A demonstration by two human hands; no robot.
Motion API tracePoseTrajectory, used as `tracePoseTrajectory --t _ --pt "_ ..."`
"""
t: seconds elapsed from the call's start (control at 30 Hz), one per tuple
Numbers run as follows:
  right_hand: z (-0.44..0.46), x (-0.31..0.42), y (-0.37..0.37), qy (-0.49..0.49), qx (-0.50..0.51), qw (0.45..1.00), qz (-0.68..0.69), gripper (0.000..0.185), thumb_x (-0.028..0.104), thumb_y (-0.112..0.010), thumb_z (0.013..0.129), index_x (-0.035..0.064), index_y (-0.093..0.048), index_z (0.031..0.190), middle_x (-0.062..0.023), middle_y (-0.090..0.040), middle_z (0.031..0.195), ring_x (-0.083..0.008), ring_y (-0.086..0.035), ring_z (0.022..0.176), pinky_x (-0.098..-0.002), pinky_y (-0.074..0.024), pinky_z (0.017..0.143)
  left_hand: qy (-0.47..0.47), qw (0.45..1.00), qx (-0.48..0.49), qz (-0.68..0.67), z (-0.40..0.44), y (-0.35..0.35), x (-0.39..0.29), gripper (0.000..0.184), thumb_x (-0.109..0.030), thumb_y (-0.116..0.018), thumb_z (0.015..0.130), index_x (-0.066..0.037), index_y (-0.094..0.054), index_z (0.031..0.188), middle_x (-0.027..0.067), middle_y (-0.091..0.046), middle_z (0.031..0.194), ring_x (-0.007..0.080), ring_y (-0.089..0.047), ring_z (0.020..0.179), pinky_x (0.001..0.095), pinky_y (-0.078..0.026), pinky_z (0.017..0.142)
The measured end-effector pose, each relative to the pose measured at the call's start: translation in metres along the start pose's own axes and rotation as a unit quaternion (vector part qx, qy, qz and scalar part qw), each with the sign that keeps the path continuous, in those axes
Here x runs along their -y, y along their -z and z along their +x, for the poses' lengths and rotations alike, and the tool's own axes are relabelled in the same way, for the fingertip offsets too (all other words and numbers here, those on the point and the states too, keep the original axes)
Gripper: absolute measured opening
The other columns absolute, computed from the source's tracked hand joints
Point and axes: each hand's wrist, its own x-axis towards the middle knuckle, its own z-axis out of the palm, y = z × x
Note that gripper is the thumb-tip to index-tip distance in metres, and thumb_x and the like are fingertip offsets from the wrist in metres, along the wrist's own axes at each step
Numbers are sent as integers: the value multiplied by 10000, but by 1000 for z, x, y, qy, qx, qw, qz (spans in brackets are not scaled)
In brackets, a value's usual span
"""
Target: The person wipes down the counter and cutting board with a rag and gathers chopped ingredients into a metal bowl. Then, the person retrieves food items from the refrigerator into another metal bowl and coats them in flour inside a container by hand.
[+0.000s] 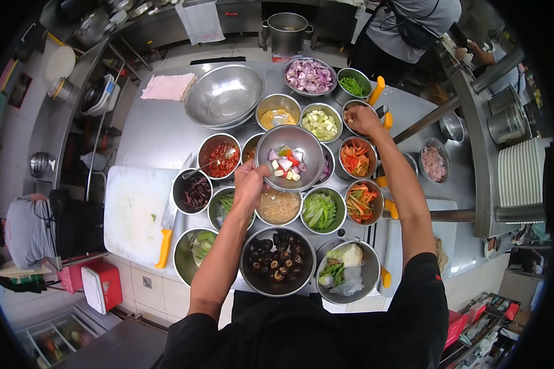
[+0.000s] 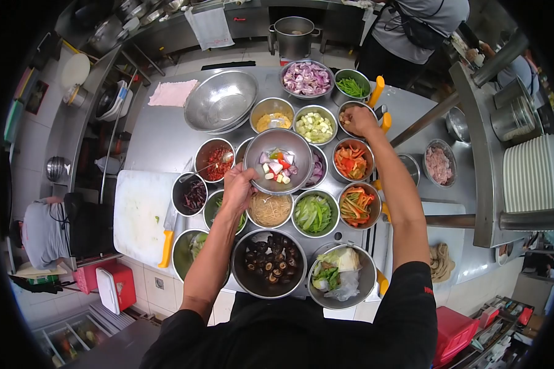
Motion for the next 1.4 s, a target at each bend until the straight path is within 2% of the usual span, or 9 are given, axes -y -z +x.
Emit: tracePoseTrajectory --t 0.37,0.47,0.6,0.7,0.83,0.9,0.97,1.07,1.4 --pt "-2 10 2 -24 -7 999 -25 194 97 -631 675 131 -700 853 -164 -656 901 -336 -623 868 -394 -493 797 12 1000 -5 -8 0 -6 -1 37 8 -586 701 -29 -581 699 45 -596 612 88 -504 449 220 -390 390" --pt "-7 -3 0 41 -106 993 21 167 118 -671 674 88 -699 835 -148 -667 813 -311 -643 769 -365 -510 713 11 1000 -2 -5 -2 -6 2 27 2 -594 714 -24 -587 712 45 -596 616 88 -512 453 221 -394 389" --pt "-13 -3 16 -107 -92 986 93 229 107 -714 630 115 -720 858 -114 -680 840 -224 -659 793 -323 -518 748 14 1000 5 4 -6 -12 0 17 -5 -601 722 -18 -593 730 40 -595 615 87 -511 450 222 -397 393" --pt "-17 0 27 -179 -105 918 338 220 38 -686 679 68 -707 896 -66 -684 838 -148 -657 764 -273 -531 685 19 1000 8 4 -10 -19 -3 12 -7 -597 731 -15 -588 732 40 -589 610 85 -498 442 223 -388 392" --pt "-62 93 69 -31 -25 840 541 220 -7 -673 750 41 -688 963 -41 -668 921 -133 -648 796 -246 -531 671 11 1000 16 4 -12 -19 -5 17 -4 -586 724 -19 -584 731 40 -587 607 83 -487 435 217 -375 391" --pt "-88 148 72 20 35 896 442 225 57 -710 756 11 -666 971 -76 -660 968 -136 -633 841 -250 -511 732 7 1000 15 7 -15 -16 -6 73 10 -573 698 -23 -597 758 35 -596 620 76 -491 441 203 -380 399" --pt "-102 189 66 223 30 923 313 229 62 -703 759 7 -664 979 -81 -660 992 -148 -619 882 -267 -494 773 3 1000 18 -15 -24 -11 -15 76 16 -572 697 -22 -598 758 38 -600 626 78 -497 443 203 -383 397" --pt "-111 238 64 287 -80 926 234 201 35 -690 756 1 -667 953 -77 -660 950 -152 -610 878 -270 -484 772 -11 1000 1 -27 -38 11 -26 82 22 -571 696 -21 -598 760 44 -609 636 83 -512 448 204 -391 394" --pt "-108 305 27 126 -50 886 444 155 7 -650 768 11 -671 921 -67 -659 819 -122 -601 719 -254 -474 658 -112 984 -132 -38 -77 124 -61 77 24 -565 677 -22 -589 734 35 -586 613 74 -492 446 195 -395 392"
